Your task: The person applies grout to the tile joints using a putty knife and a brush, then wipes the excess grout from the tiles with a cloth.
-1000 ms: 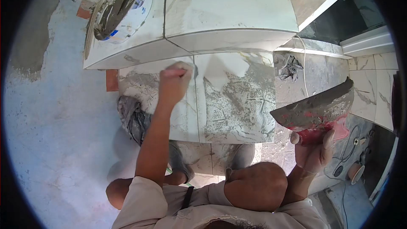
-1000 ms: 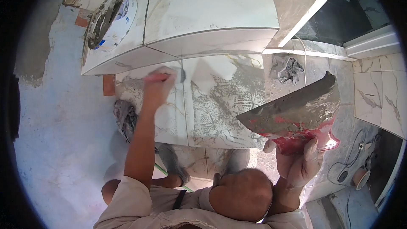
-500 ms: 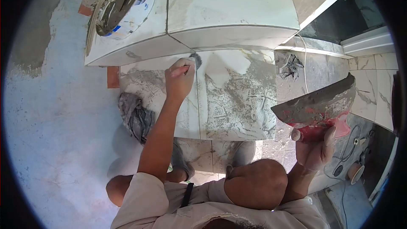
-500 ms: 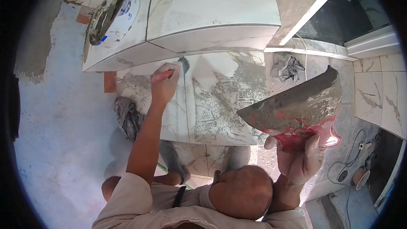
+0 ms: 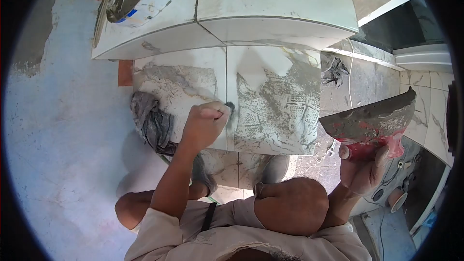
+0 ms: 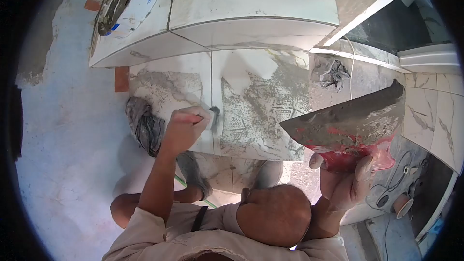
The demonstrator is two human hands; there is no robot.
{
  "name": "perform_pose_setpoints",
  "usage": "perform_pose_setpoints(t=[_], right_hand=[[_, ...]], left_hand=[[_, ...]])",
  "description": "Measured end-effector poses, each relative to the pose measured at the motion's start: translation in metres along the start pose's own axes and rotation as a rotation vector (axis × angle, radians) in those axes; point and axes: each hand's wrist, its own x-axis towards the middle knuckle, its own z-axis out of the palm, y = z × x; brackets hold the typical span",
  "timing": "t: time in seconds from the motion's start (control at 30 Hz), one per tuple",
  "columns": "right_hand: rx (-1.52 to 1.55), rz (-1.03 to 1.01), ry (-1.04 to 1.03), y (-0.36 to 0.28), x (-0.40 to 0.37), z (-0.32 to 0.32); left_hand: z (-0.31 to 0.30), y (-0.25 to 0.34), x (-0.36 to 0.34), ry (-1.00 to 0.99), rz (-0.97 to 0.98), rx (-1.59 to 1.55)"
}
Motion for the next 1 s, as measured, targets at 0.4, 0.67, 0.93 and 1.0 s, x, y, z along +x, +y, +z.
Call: perform_pose_setpoints(t=[0.4, 0.67, 0.93, 1.0], right_hand=[[0.062, 0.086, 0.015, 0.012, 0.008, -0.009], [0.078, 0.106, 0.020, 0.017, 0.011, -0.012], [0.091, 0.132, -0.005, 0.013, 0.011, -0.010], [0.086, 0.138, 0.012, 0.014, 0.012, -0.011]], left_hand=[[0.020, 0.002, -0.090, -0.043, -0.152, -0.071], [-0.009, 0.024, -0.070, 0.166, -0.102, 0.073], [0.031, 0.000, -0.075, 0.114, -0.098, -0.117], [0.049, -0.005, -0.134, 0.075, -0.052, 0.085]])
